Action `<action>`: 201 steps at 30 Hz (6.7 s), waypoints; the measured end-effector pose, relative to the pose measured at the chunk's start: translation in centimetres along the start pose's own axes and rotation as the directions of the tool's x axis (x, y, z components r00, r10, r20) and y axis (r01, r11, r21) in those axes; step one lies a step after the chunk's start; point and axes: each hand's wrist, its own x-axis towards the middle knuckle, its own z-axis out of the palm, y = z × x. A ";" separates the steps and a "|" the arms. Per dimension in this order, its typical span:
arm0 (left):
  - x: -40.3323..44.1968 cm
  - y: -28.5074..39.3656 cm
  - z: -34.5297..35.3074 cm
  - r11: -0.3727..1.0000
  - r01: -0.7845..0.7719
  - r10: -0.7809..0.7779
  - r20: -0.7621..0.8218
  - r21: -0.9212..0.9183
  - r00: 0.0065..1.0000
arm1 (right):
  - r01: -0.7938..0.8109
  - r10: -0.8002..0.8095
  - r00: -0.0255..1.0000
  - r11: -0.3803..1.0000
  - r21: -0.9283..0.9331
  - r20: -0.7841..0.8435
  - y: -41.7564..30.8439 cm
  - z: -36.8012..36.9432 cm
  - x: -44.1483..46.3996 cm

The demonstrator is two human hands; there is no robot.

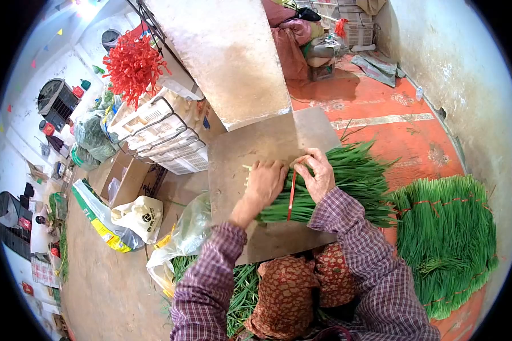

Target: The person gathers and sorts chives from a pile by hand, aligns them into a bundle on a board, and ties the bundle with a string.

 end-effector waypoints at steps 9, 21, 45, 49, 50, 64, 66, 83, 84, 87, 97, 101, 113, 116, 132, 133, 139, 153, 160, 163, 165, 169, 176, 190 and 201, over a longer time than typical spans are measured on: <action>-5.4 5.2 0.3 0.993 0.089 -0.113 -0.373 -0.082 0.921 | 0.262 -0.062 0.934 0.786 -0.560 0.351 -7.2 -4.8 -2.5; -7.2 5.7 0.1 0.989 0.080 -0.122 -0.368 -0.128 0.922 | 0.134 -0.125 0.787 0.990 0.030 0.605 -0.5 -2.7 -1.4; 3.1 0.4 1.5 0.764 0.641 -0.608 0.420 0.078 0.674 | 0.300 -0.115 0.850 0.908 -0.292 0.514 -0.6 -1.0 -4.7; 3.0 -0.1 2.6 0.784 0.618 -0.518 0.497 -0.050 0.697 | 0.315 -0.151 0.871 0.902 -0.295 0.468 -0.7 -1.0 -4.9; 2.7 -0.2 2.7 0.791 0.593 -0.459 0.496 -0.149 0.738 | 0.316 -0.154 0.871 0.902 -0.293 0.467 -0.8 -1.1 -5.0; -5.6 7.3 -0.8 0.600 0.265 -0.311 0.085 -0.755 0.946 | 0.220 -0.128 0.955 0.911 -0.349 0.268 -5.9 -7.4 -8.1; -5.8 7.7 -1.0 0.567 0.263 -0.324 0.082 -0.781 0.942 | 0.179 -0.077 0.955 0.919 -0.351 0.287 -6.2 -7.6 -7.6; -6.2 7.4 -0.2 0.546 0.227 -0.395 -0.008 -0.807 0.919 | -0.214 0.676 0.456 0.714 -0.666 0.578 -9.4 -6.9 -0.8; -6.2 7.4 -0.2 0.548 0.223 -0.388 -0.009 -0.806 0.922 | -0.221 0.692 0.428 0.703 -0.675 0.581 -9.5 -6.8 -0.6; -6.1 7.0 0.5 0.555 0.230 -0.387 -0.003 -0.799 0.922 | -0.216 0.740 0.359 0.658 -0.721 0.569 -10.5 -6.6 0.3; -6.1 7.4 -0.1 0.562 0.163 -0.379 -0.078 -0.811 0.922 | -0.233 0.765 0.298 0.638 -0.734 0.571 -11.1 -6.7 0.7; -6.0 7.2 -0.5 0.578 0.292 -0.378 0.067 -0.762 0.923 | -0.223 0.765 0.328 0.633 -0.742 0.554 -10.6 -6.4 0.4; -6.3 7.2 -0.8 0.622 0.230 -0.311 0.034 -0.748 0.950 | -0.233 0.680 0.441 0.717 -0.657 0.586 -7.6 -6.2 -1.0; -6.9 7.3 -1.3 0.603 0.219 -0.271 0.061 -0.767 0.961 | -0.274 0.613 0.540 0.776 -0.568 0.577 -7.3 -6.6 -2.2; -8.3 8.7 -2.1 0.768 0.015 -0.126 -0.129 -0.640 0.984 | 0.122 0.200 0.860 0.813 -0.569 0.470 -7.8 -7.1 -4.5; -8.3 8.6 -2.1 0.764 0.019 -0.125 -0.120 -0.645 0.985 | 0.089 0.217 0.860 0.828 -0.553 0.463 -7.7 -7.0 -4.5; -7.8 8.9 -3.3 0.758 0.143 -0.161 0.030 -0.636 0.986 | 0.117 -0.013 0.950 0.941 -0.317 0.312 -4.7 -6.3 -5.9; -4.6 8.6 -3.8 0.857 0.016 -0.067 -0.081 -0.515 0.994 | -0.054 0.056 0.998 0.992 0.118 -0.009 -2.8 -4.5 -5.8; -4.3 11.7 -2.0 0.950 0.167 -0.235 -0.252 -0.263 0.939 | -0.155 0.180 0.977 0.967 0.201 -0.113 0.0 -4.0 -3.9; -4.9 11.9 -1.1 0.986 0.104 -0.147 -0.400 -0.128 0.905 | -0.163 0.188 0.973 0.970 0.178 -0.132 0.5 -3.8 -3.4; -5.0 11.6 -0.6 0.985 0.089 -0.143 -0.421 -0.144 0.896 | -0.188 0.200 0.974 0.976 0.111 -0.108 0.7 -3.7 -3.4; -5.1 10.8 0.4 0.973 0.094 -0.176 -0.418 -0.209 0.891 | -0.289 0.321 0.943 0.921 -0.260 0.090 -1.3 -5.4 -2.6; -5.6 10.4 1.0 0.977 0.076 -0.164 -0.474 -0.199 0.865 | -0.248 0.443 0.852 0.811 -0.530 0.278 -4.1 -5.3 -3.3; -15.7 10.1 -6.3 0.833 0.122 -0.463 -0.558 -0.540 0.689 | -0.615 0.586 0.780 0.652 0.444 0.220 -5.7 -4.8 -4.2; -16.4 11.1 -5.3 -0.837 0.228 0.115 0.247 -0.497 0.962 | -0.490 0.119 0.872 0.238 0.839 0.475 -15.5 -4.3 -3.5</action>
